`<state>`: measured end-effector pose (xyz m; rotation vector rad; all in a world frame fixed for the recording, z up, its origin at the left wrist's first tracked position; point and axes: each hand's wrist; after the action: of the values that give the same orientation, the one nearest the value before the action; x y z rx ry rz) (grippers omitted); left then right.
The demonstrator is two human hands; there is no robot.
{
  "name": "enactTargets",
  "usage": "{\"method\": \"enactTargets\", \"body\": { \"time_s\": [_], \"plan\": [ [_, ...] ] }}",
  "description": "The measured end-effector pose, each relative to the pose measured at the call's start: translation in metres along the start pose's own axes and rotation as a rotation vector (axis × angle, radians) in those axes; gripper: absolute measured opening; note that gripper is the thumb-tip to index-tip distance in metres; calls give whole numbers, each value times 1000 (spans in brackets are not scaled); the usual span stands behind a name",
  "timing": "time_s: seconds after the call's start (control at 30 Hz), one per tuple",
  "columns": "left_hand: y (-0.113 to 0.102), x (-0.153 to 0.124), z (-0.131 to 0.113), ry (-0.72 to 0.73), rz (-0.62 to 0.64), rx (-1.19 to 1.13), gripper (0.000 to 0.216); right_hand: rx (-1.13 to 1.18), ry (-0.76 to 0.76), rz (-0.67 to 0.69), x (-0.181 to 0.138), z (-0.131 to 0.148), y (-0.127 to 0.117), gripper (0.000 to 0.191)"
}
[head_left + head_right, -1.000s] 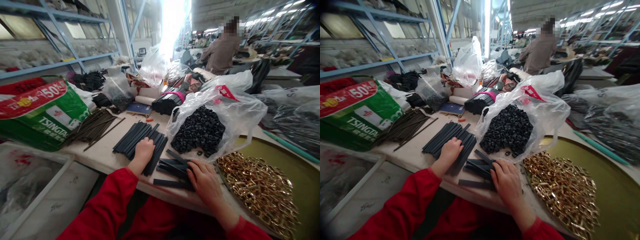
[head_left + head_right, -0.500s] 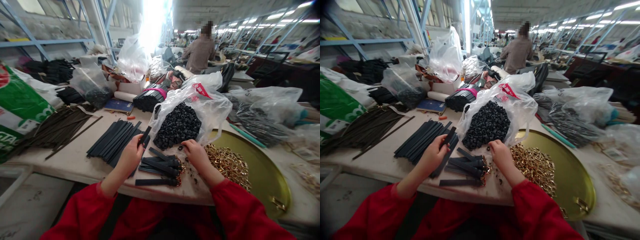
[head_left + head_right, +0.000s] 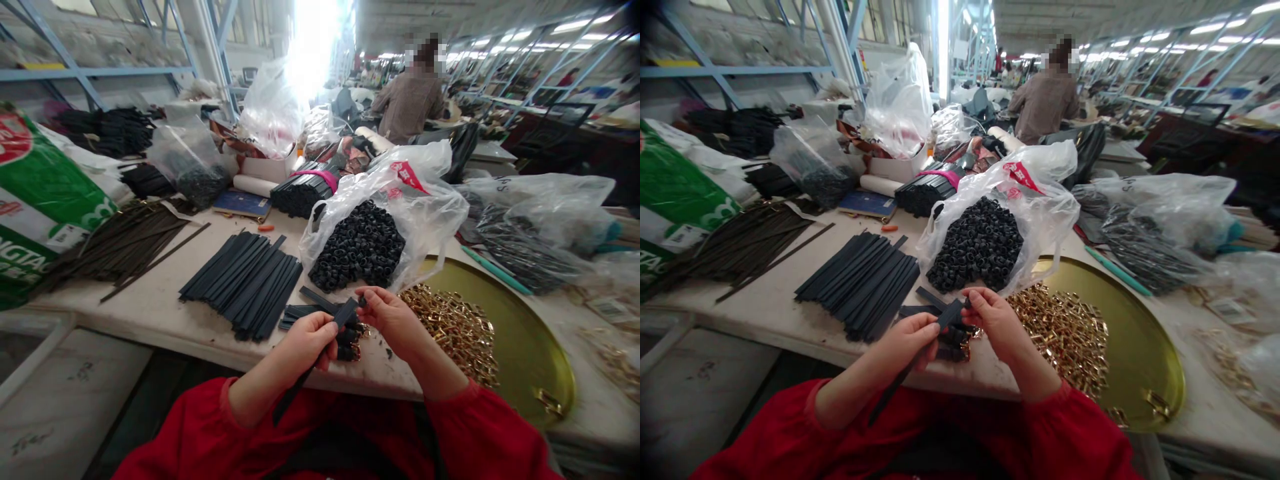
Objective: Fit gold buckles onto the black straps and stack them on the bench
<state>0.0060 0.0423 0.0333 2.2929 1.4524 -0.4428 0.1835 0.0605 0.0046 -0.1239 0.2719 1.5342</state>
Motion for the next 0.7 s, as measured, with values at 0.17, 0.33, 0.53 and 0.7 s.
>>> {"method": "enactTargets", "body": {
  "time_s": [0.17, 0.33, 0.53, 0.7],
  "plan": [
    [8, -8, 7, 68, -12, 109, 16, 252, 122, 8, -22, -6, 4, 35],
    [13, -12, 18, 264, -80, 417, 21, 294, 135, 24, -30, -15, 7, 39],
    [19, -22, 20, 385, -251, 873, 21, 293, 138, 17, -35, -21, 9, 39],
    [23, -27, 26, 399, -273, 1078, 22, 251, 125, -27, -37, -23, 7, 38]
  ]
}}
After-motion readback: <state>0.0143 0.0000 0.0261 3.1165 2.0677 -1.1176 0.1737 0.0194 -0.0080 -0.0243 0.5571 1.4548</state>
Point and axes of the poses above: each hand's wrist, its own x-axis towards the middle knuckle, its own y-axis out of the palm, z = x × y, and after that the axes turned 6 degrees about -x, right-handed
